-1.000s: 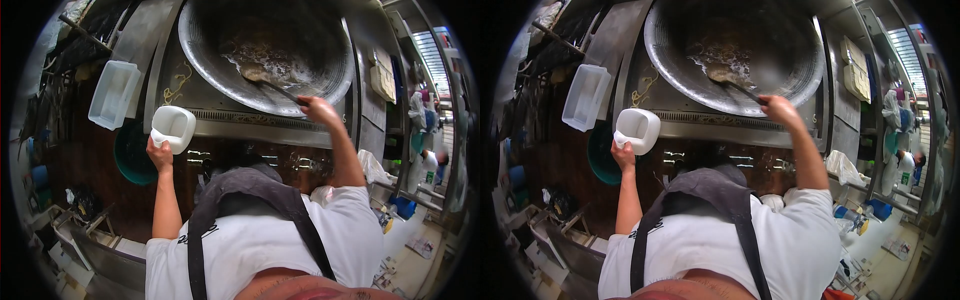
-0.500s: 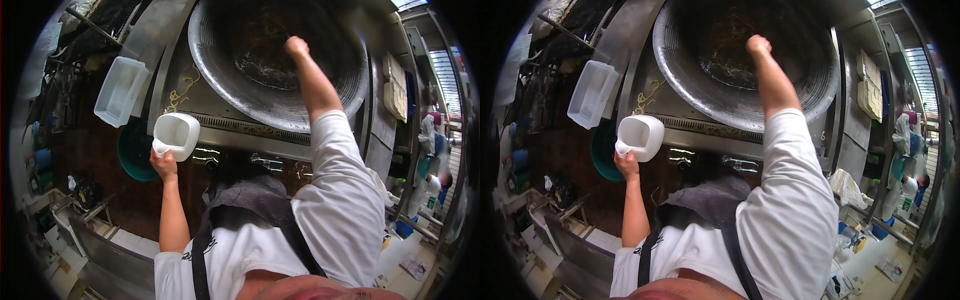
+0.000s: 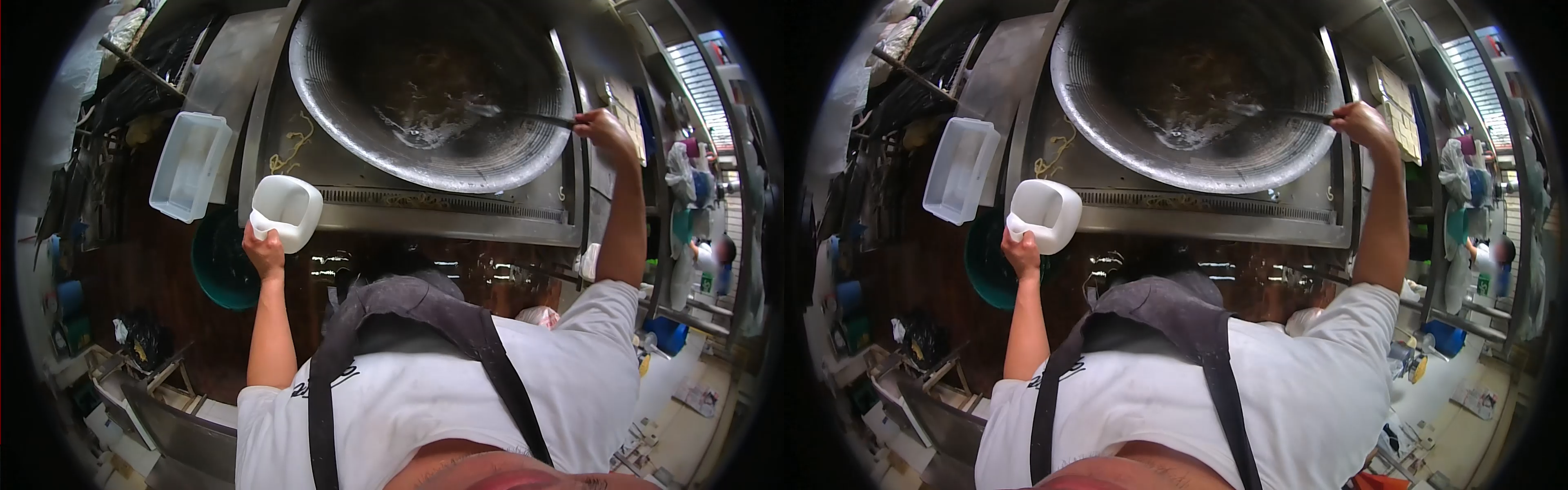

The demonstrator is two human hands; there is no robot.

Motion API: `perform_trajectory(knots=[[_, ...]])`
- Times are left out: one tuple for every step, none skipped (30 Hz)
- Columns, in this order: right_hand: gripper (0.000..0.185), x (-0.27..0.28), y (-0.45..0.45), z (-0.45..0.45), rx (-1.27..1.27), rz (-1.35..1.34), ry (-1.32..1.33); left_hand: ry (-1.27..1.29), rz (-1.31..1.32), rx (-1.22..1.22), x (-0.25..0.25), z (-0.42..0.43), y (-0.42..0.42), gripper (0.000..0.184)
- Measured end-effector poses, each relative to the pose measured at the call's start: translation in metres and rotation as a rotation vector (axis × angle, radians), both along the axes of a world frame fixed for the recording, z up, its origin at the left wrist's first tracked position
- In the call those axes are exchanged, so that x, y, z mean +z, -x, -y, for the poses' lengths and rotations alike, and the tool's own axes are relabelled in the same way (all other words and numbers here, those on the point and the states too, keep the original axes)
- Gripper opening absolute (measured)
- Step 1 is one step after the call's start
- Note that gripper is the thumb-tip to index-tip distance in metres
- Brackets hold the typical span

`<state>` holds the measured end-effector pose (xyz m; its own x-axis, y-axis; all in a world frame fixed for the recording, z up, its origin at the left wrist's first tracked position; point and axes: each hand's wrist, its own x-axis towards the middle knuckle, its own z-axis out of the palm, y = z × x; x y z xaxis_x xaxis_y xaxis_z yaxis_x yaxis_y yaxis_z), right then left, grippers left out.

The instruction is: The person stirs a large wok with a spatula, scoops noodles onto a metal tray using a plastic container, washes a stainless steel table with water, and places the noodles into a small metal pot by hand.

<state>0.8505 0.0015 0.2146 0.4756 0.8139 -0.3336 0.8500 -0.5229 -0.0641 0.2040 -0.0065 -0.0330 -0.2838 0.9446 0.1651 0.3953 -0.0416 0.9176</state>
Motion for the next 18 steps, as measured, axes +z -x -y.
perform_trajectory(knots=[[0.034, 0.012, 0.000, 0.019, 0.028, 0.001, -0.009, -0.004, 0.016, -0.024, 0.001, -0.001, 0.000, 0.037], [0.033, 0.022, 0.001, 0.036, 0.055, 0.002, -0.021, -0.002, 0.028, -0.030, 0.002, -0.002, 0.000, 0.037], [0.032, 0.034, 0.006, 0.046, 0.009, 0.000, 0.026, 0.002, 0.039, -0.035, 0.003, -0.003, 0.000, 0.037], [0.033, 0.045, 0.016, 0.056, 0.004, -0.013, 0.055, 0.007, 0.051, -0.038, 0.004, -0.003, 0.000, 0.037], [0.033, 0.055, 0.029, 0.064, 0.002, -0.026, 0.084, 0.011, 0.063, -0.042, 0.004, -0.002, 0.000, 0.037], [0.033, 0.060, 0.035, 0.069, 0.002, -0.038, 0.114, 0.015, 0.076, -0.043, 0.005, -0.002, -0.001, 0.037], [0.033, 0.054, 0.031, 0.074, 0.038, -0.071, 0.144, 0.021, 0.090, -0.043, 0.006, -0.001, -0.001, 0.037], [0.035, 0.046, 0.035, 0.079, 0.070, -0.074, 0.164, 0.023, 0.078, -0.042, 0.006, -0.001, -0.002, 0.037], [0.037, 0.034, 0.044, 0.081, 0.077, -0.053, 0.205, 0.025, 0.065, -0.040, 0.006, -0.001, -0.001, 0.037], [0.039, 0.017, 0.053, 0.080, 0.085, -0.033, 0.247, 0.030, 0.051, -0.037, 0.005, 0.000, 0.000, 0.037], [0.043, -0.012, 0.056, 0.079, 0.100, -0.073, 0.242, 0.023, 0.026, -0.034, 0.004, 0.001, 0.001, 0.036], [0.046, -0.044, 0.059, 0.077, 0.117, -0.112, 0.236, 0.031, 0.040, -0.019, 0.004, 0.003, -0.001, 0.035], [0.045, -0.067, 0.076, 0.067, 0.113, -0.083, 0.282, 0.037, 0.053, -0.003, 0.006, 0.005, -0.002, 0.035], [0.045, -0.091, 0.097, 0.055, 0.111, -0.055, 0.325, 0.040, 0.066, 0.015, 0.006, 0.007, -0.004, 0.035], [0.041, -0.117, 0.112, 0.041, 0.118, -0.015, 0.281, 0.020, 0.086, 0.029, 0.004, 0.008, -0.005, 0.033], [0.039, -0.144, 0.124, 0.027, 0.124, 0.023, 0.239, 0.031, 0.055, 0.052, 0.005, 0.011, -0.007, 0.033], [0.038, -0.172, 0.129, 0.009, 0.139, 0.009, 0.174, 0.040, 0.023, 0.073, 0.009, 0.013, -0.009, 0.033], [0.037, -0.202, 0.129, -0.013, 0.151, -0.007, 0.109, 0.049, -0.010, 0.091, 0.011, 0.014, -0.011, 0.033]])
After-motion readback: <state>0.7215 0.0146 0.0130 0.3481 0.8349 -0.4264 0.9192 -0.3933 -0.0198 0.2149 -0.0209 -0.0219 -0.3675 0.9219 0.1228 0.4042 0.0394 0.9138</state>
